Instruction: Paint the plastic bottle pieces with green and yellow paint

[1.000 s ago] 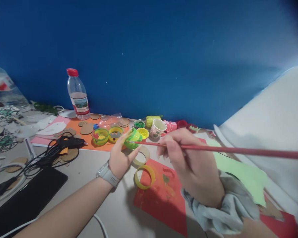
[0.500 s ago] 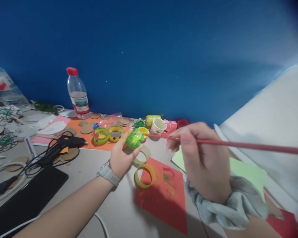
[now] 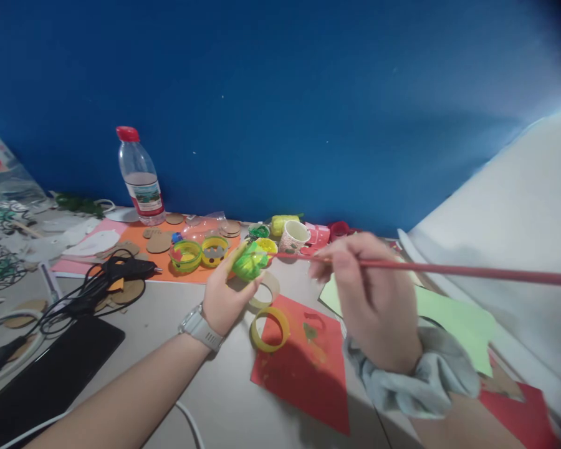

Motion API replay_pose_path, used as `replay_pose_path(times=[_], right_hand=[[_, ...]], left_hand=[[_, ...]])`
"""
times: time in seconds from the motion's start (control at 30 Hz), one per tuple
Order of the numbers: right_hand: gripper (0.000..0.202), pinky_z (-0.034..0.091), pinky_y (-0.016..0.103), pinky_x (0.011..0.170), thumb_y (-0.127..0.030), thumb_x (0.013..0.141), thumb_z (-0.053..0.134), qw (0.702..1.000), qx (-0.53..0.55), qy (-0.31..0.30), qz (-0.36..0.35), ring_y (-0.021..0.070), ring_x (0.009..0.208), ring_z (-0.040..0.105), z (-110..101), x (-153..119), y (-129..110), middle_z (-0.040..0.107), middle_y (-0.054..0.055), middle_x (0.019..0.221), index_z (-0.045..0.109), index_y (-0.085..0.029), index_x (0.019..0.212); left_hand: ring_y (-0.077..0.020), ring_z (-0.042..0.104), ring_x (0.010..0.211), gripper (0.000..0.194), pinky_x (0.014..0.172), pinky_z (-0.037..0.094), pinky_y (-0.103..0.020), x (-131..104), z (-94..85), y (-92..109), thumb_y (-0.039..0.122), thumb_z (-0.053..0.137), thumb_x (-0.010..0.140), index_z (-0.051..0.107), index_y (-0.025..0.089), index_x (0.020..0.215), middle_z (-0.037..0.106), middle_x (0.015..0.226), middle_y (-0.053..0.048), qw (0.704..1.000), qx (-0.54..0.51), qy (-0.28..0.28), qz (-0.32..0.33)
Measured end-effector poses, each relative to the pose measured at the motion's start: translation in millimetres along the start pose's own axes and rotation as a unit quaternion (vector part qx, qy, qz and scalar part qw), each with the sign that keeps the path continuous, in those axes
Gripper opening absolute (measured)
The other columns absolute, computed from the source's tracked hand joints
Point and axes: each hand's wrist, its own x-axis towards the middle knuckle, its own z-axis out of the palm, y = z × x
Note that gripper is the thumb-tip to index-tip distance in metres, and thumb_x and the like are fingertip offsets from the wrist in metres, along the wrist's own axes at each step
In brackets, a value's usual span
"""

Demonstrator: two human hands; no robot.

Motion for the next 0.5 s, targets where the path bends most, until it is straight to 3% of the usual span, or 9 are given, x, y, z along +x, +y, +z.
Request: replay_pose_path(times=[0.07,0.17,0.23,0.37,0.5], right_hand=[[0.025,0.043,0.019,0.064,-0.021,0.105,0.04,0.999,0.012,0.045,0.013,0.0061,0.066,0.054,-2.0,-0.1,2.6,0.056,-0.003,0.074,0.053,-0.016,0.084],[0.026,0.045,0.021,0.063,-0.023,0.105,0.041,0.997,0.066,0.01,0.025,0.0082,0.069,0.056,-4.8,2.2,7.9,0.057,-0.001,0.075,0.053,-0.016,0.084],[0.025,0.046,0.021,0.059,-0.025,0.104,0.043,0.996,0.083,0.019,0.035,0.0094,0.067,0.057,-8.8,7.4,13.7,0.058,0.0,0.076,0.053,-0.016,0.083],[0.021,0.046,0.023,0.049,-0.021,0.102,0.046,0.977,0.124,0.166,0.05,0.0115,0.055,0.056,-26.2,17.2,25.5,0.056,0.002,0.067,0.053,-0.016,0.082],[0.022,0.045,0.024,0.047,-0.019,0.099,0.048,0.965,0.153,0.202,0.07,0.0136,0.055,0.056,-50.0,8.2,20.5,0.054,0.004,0.064,0.057,-0.014,0.079]], left_hand=[[-0.0276,0.061,0.117,0.06,0.102,0.049,-0.043,-0.4,-0.4,0.1,0.03,0.072,0.077,0.055,0.022,0.133,0.065,0.128,-0.01,1.0,-0.008,-0.001,0.001],[-0.0281,0.063,0.115,0.061,0.098,0.051,-0.042,-0.8,-0.9,1.2,0.03,0.074,0.075,0.055,0.021,0.132,0.067,0.125,-0.01,1.0,-0.022,-0.005,-0.002],[-0.028,0.064,0.112,0.061,0.096,0.052,-0.041,-1.5,-1.0,2.3,0.03,0.075,0.074,0.055,0.021,0.131,0.068,0.123,-0.01,0.999,-0.036,-0.007,-0.008],[-0.0286,0.064,0.112,0.057,0.098,0.051,-0.041,-5.9,-1.2,4.2,0.031,0.076,0.073,0.059,0.019,0.126,0.068,0.121,-0.011,0.997,-0.076,-0.006,-0.019],[-0.0289,0.067,0.102,0.051,0.091,0.053,-0.042,-10.7,-3.2,7.4,0.045,0.071,0.075,0.062,0.017,0.117,0.072,0.109,-0.011,0.989,-0.139,0.011,-0.045]])
